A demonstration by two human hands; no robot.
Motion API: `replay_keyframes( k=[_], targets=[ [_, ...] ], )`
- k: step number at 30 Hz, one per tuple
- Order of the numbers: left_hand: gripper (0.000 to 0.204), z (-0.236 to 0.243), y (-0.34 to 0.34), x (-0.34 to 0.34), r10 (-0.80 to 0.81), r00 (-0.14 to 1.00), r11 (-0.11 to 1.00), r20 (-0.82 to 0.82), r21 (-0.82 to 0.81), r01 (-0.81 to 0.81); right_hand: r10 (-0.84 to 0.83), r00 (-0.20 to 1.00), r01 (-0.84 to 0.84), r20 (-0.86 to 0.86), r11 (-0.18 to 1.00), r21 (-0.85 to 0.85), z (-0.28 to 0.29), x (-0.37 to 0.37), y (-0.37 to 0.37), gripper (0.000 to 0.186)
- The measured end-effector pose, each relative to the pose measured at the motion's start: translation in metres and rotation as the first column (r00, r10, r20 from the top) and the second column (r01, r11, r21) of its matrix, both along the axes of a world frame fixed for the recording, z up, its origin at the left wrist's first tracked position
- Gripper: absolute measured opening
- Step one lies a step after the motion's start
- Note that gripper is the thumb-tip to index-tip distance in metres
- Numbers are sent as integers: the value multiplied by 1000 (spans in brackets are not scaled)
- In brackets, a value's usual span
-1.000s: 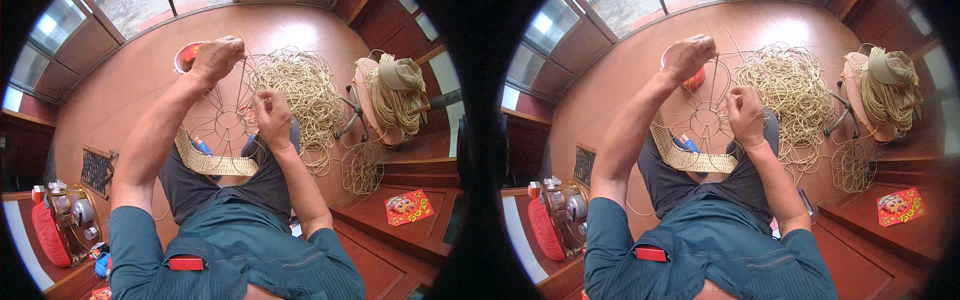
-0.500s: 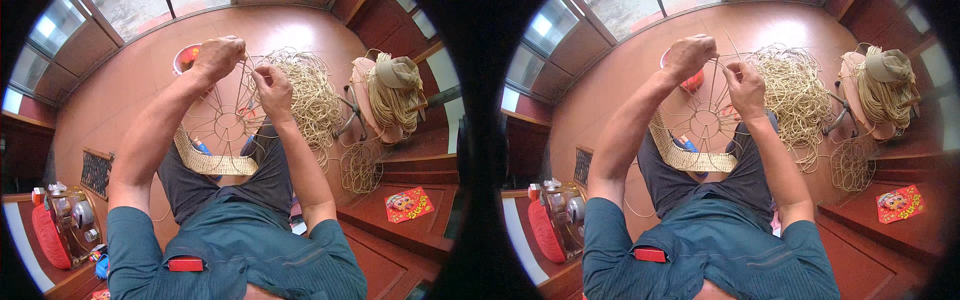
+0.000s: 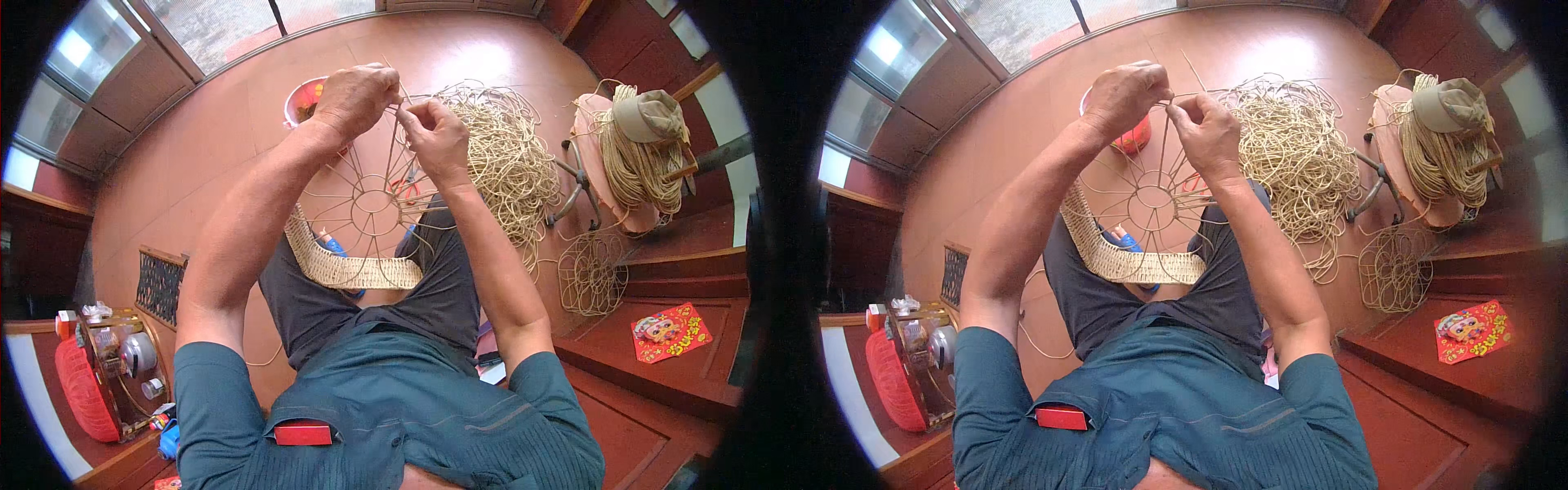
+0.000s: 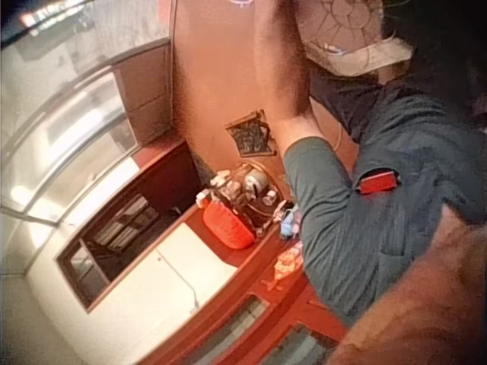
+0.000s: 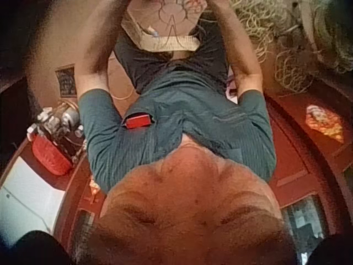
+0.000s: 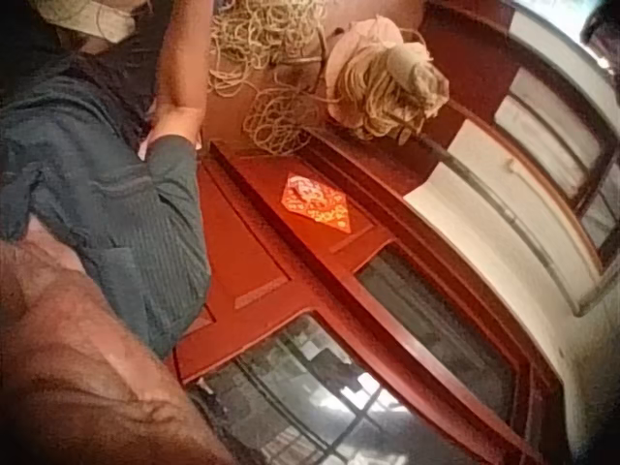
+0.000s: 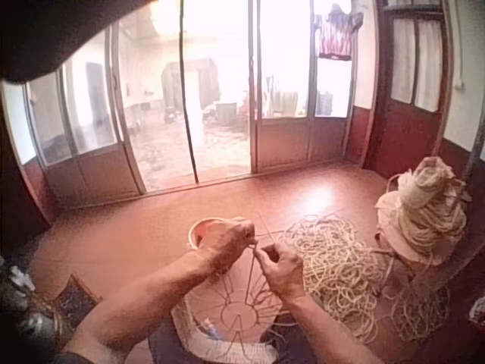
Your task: The recorder is weaving a basket using bamboo strips.
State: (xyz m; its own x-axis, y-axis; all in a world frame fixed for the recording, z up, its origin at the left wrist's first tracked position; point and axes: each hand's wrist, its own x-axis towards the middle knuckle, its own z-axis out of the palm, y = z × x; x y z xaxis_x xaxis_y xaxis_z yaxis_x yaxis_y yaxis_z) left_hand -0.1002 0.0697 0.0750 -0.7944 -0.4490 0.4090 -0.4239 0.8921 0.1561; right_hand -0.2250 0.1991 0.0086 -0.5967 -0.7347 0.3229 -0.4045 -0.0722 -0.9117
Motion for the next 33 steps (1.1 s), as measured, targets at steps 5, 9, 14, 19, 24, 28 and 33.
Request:
replay_keyframes(
  k=[5,9,14,19,24,28,33],
  targets=[
    [17,8,2,-5,-11,1000,1000,20,20,10,-25,999,27,-35,999,45,7,0,-2,18],
    [16,11,-6,-5,-20,999,995,41,94,17,-63,998,63,7,998,19,6,7,-2,15],
    [17,11,-26,-17,-38,997,987,74,161,26,-72,993,62,-95,993,-104,-7,4,-5,16],
    [23,18,-45,-29,-139,976,962,169,256,93,-68,988,49,-136,989,-143,-9,6,-5,14],
    [24,-6,-63,-33,57,998,997,38,59,-59,-49,995,42,-91,996,-80,-6,8,-6,14],
    [27,0,-31,-13,197,913,959,-356,265,-103,-30,1000,30,6,999,-15,-12,-3,-1,17],
    [31,-26,68,38,310,836,788,-452,615,40,77,993,-81,85,995,54,0,-2,-6,20]
  ],
)
